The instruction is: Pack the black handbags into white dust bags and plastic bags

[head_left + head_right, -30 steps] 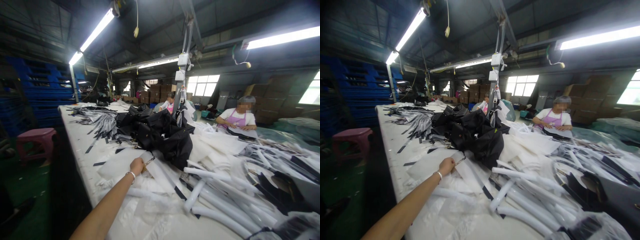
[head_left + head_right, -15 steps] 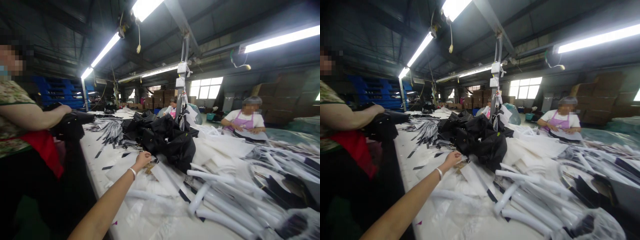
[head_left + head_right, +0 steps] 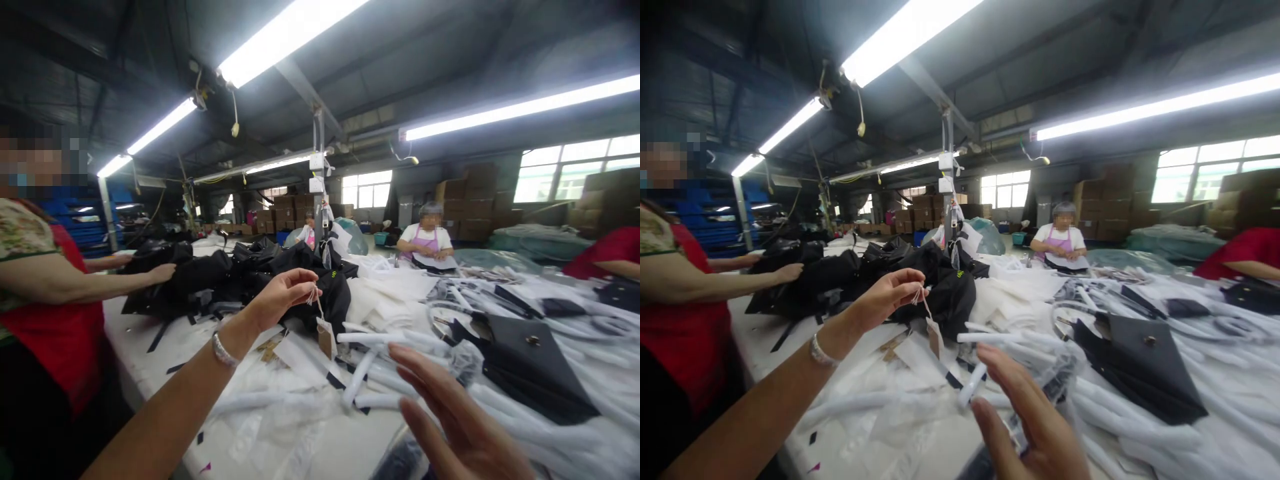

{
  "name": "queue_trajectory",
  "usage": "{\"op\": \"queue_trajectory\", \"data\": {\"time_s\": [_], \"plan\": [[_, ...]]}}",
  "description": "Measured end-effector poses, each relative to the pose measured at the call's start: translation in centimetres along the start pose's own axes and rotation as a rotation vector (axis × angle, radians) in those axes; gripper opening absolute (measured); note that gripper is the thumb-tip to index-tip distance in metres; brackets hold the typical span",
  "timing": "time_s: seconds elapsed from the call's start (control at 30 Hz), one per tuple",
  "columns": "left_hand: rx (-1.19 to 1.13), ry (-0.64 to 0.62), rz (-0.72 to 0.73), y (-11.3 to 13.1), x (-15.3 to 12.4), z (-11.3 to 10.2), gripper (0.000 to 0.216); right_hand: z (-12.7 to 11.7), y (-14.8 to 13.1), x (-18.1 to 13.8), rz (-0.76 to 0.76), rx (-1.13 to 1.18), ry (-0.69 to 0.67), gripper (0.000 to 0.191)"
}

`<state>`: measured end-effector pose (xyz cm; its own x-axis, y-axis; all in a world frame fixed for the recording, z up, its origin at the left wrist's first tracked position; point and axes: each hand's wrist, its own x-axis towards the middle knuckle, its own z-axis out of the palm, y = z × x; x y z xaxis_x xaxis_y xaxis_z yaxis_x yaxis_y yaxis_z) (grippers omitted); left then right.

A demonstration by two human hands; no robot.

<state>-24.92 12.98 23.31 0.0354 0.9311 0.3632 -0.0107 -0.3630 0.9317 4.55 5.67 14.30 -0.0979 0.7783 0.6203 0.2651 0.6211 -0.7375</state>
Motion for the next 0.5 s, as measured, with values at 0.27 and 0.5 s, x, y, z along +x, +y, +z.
{"op": "queue_trajectory", "data": {"time_s": [0.27,0.5], "plan": [[-0.116,-0.222,0.08,4.5,-4.3,9.9,0.021,2.0,-3.8,4.0,0.11,0.463,-0.097,0.03],[-0.187,-0.213,0.023,3.5,-5.4,12.8,0.019,-1.4,-3.4,1.8,0.329,0.533,-0.018,0.032]]}}
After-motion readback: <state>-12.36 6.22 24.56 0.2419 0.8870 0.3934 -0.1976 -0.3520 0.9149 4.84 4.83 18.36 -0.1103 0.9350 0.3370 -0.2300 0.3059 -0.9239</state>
